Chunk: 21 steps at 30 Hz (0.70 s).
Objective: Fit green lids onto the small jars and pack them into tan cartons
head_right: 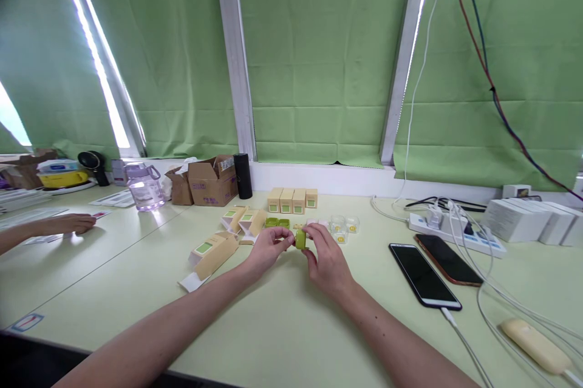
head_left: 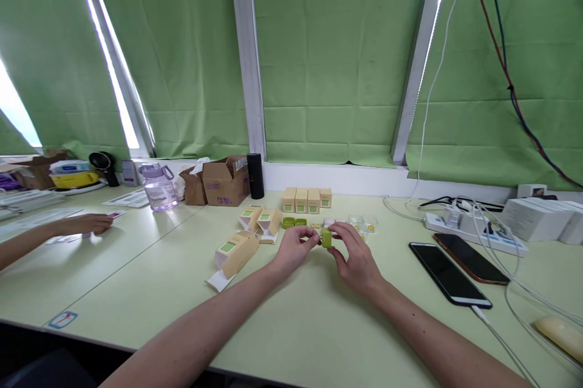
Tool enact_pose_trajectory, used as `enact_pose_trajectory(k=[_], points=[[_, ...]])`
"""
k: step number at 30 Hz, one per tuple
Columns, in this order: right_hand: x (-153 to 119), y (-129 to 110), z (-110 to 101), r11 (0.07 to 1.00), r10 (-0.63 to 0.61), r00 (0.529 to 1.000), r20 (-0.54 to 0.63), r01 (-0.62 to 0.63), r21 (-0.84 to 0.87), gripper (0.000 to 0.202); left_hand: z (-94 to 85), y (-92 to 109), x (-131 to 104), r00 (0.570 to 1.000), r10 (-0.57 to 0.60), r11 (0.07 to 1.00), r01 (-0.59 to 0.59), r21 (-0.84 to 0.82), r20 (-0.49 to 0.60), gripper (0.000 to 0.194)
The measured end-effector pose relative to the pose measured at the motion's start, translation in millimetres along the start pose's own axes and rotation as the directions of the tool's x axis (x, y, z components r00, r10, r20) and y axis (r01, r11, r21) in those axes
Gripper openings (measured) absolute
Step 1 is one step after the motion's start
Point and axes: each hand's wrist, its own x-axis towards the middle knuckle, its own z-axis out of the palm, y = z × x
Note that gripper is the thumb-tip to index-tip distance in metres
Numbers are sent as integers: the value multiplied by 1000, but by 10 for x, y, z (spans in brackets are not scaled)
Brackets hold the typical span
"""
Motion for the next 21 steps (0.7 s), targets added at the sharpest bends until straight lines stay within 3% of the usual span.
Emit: enact_pose_trajectory(k=[21], points=[[10,0,-4,1000,4,1000,-12,-4,30,44,-11,-24,5,1000,9,999,-8,-47,9,28]])
